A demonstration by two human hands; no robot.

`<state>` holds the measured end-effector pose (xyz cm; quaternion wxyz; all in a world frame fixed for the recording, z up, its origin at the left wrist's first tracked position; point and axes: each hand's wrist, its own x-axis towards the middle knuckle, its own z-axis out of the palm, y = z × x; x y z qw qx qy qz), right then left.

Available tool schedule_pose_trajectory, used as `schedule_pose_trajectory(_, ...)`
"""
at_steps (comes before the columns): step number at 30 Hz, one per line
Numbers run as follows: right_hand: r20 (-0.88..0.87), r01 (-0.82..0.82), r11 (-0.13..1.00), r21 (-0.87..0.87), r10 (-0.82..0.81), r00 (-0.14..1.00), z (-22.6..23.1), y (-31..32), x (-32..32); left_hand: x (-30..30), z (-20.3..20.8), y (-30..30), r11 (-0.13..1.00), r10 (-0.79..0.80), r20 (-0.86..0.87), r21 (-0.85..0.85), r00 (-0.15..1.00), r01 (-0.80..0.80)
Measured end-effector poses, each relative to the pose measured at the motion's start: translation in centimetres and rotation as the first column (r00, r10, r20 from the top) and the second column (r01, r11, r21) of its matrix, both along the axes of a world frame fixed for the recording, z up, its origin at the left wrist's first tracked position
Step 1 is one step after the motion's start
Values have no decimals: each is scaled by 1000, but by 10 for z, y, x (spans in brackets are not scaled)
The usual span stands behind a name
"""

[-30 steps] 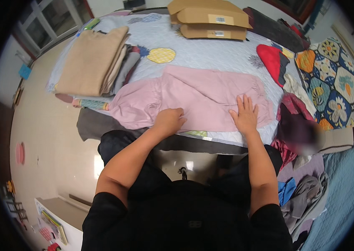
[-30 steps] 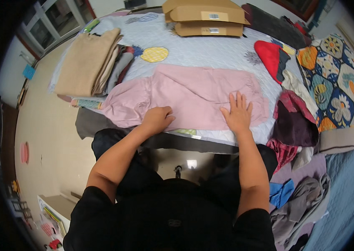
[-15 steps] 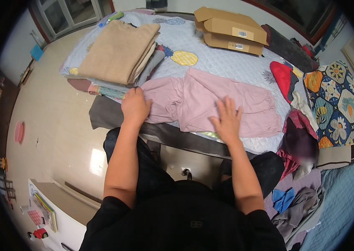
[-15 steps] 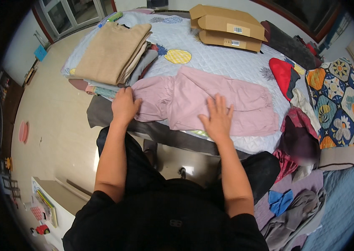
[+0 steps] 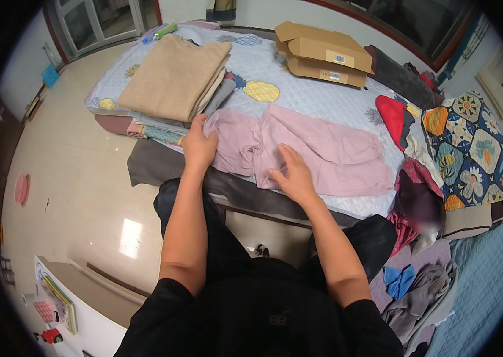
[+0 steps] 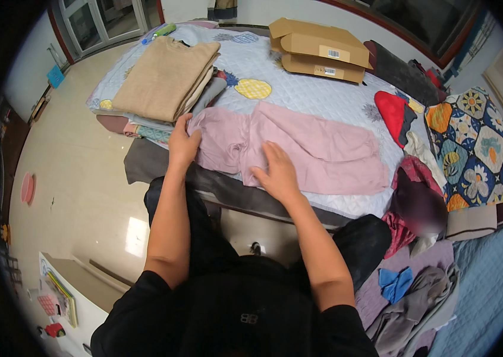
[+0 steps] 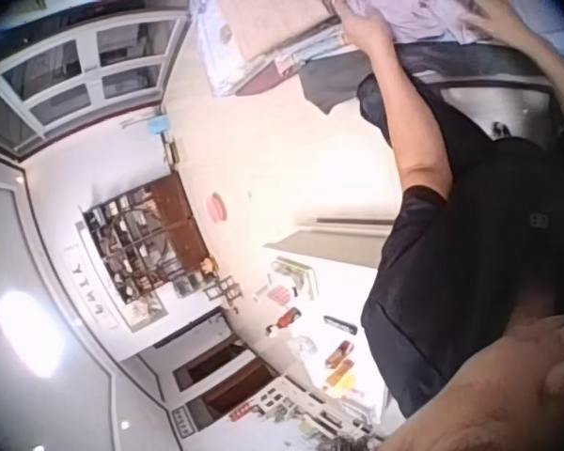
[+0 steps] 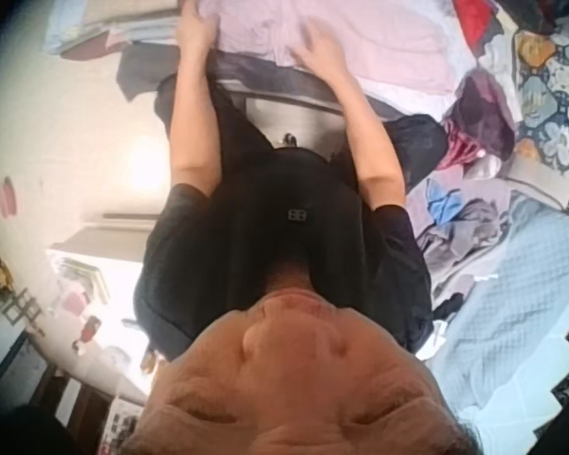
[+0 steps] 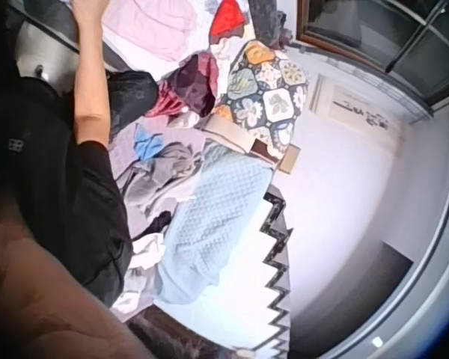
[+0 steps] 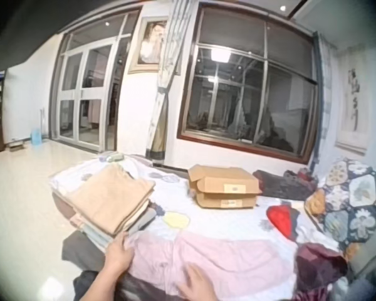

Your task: The person folds a beige garment, a pink long-sleeved shirt, and a red patterned shirt on a bed. They smooth each item, fold the sleeves and sides, and stack the folded clothes on the left side of the bed.

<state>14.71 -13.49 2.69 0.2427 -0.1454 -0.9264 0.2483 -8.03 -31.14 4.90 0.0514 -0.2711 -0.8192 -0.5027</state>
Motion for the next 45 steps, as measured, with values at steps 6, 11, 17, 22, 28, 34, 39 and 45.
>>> schedule_pose_trajectory(6, -177, -127, 898, -421, 56, 983, 36, -57, -64, 27, 14, 38, 780, -484, 211, 544, 849, 309)
schedule_pose_trajectory(11, -188, -69, 710, -701, -90, 978, 20, -13, -84, 32, 34, 49, 594, -735, 323, 731, 597, 335)
schedule_pose_trajectory(17, -296, -112, 408, -906, -422, 857, 18, 37, -48, 28, 15, 55, 733, -540, 249, 609, 804, 304)
schedule_pose_trajectory(22, -135, 55, 328, -943, -528, 838, -14, 78, -14, 37, -8, 61, 915, -403, 40, 19, 914, 403)
schedule_pose_trajectory(28, -156, 49, 324, -945, -575, 803, -25, 85, -5, 67, -30, 77, 846, -494, -215, -342, 842, 409)
schedule_pose_trajectory(34, -95, 390, 603, -696, -616, 782, -10, 108, -12, 83, -29, 81, 719, -572, -111, -545, 813, 431)
schedule_pose_trajectory(39, -253, 582, 811, 50, -554, 793, -6, 84, -13, 82, -35, 81, 671, -624, -127, -593, 771, 445)
schedule_pose_trajectory(45, 35, 316, 864, 391, -357, 934, -5, 47, -39, 82, -34, 86, 633, -655, -106, -618, 748, 467)
